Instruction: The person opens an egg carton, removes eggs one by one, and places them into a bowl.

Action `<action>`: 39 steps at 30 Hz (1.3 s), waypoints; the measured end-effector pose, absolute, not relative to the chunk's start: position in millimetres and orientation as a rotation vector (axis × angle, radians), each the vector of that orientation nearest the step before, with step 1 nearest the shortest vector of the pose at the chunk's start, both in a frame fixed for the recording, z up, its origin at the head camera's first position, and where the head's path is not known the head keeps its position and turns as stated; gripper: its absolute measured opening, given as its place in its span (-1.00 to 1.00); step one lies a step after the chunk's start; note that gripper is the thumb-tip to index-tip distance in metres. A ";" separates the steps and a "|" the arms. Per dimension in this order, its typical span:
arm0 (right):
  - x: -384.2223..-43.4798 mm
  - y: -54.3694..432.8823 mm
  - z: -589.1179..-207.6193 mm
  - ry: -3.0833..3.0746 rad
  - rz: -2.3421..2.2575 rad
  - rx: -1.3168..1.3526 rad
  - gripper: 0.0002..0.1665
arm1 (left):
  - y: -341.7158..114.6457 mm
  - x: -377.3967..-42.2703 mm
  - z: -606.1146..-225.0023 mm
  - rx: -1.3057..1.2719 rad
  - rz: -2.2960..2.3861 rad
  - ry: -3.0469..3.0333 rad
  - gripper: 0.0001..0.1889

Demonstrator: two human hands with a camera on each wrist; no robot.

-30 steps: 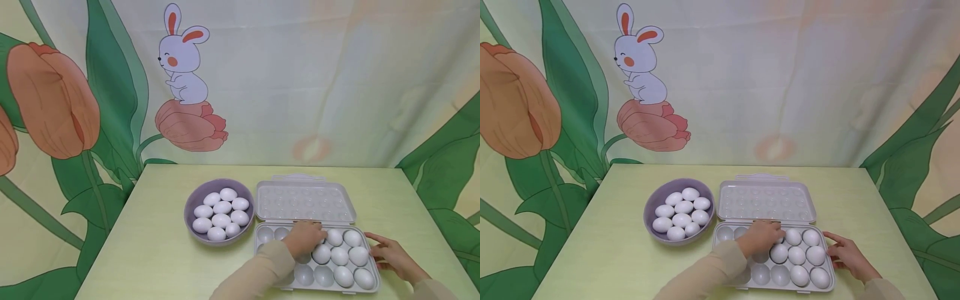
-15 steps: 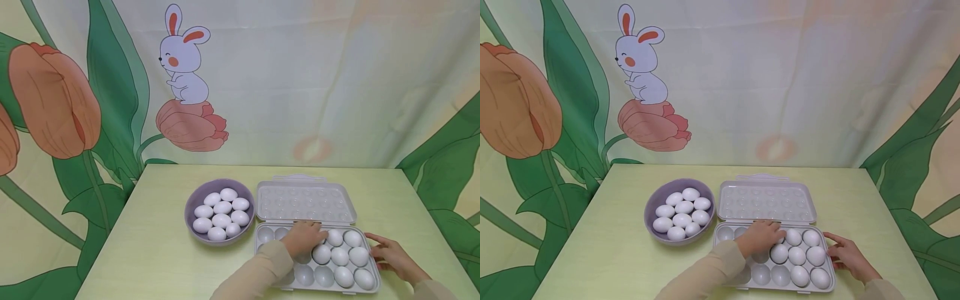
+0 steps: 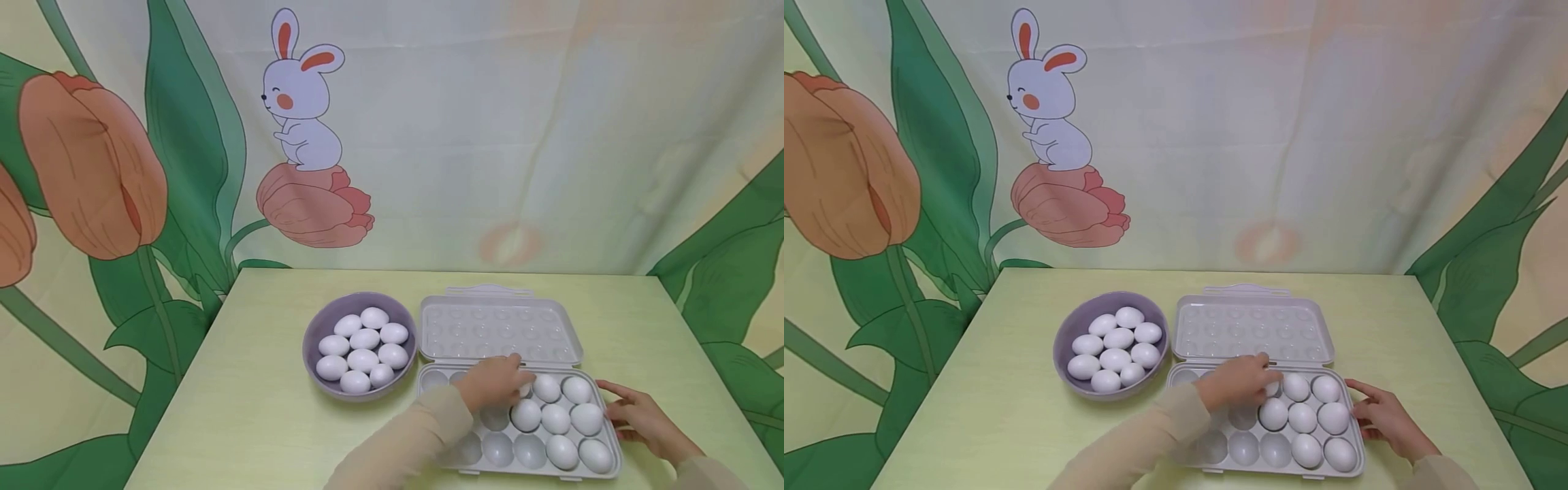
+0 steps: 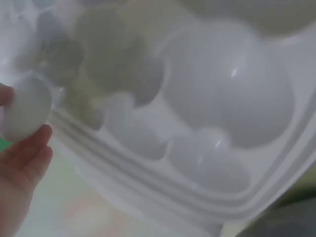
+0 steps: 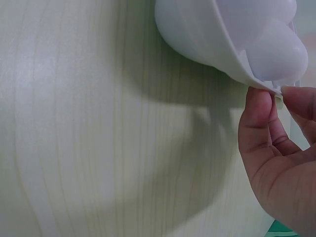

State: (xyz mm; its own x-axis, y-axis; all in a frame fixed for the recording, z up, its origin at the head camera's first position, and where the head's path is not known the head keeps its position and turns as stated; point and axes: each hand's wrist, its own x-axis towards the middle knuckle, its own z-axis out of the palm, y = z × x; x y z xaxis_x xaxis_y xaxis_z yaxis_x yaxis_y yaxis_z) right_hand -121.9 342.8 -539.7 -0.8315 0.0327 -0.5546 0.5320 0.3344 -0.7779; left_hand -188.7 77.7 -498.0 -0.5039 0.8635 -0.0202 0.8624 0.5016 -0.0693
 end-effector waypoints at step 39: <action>-121.9 343.8 -537.7 2.157 -1.508 0.494 -0.24 | -82.5 -282.5 -408.5 -0.943 -0.534 -3.083 -0.61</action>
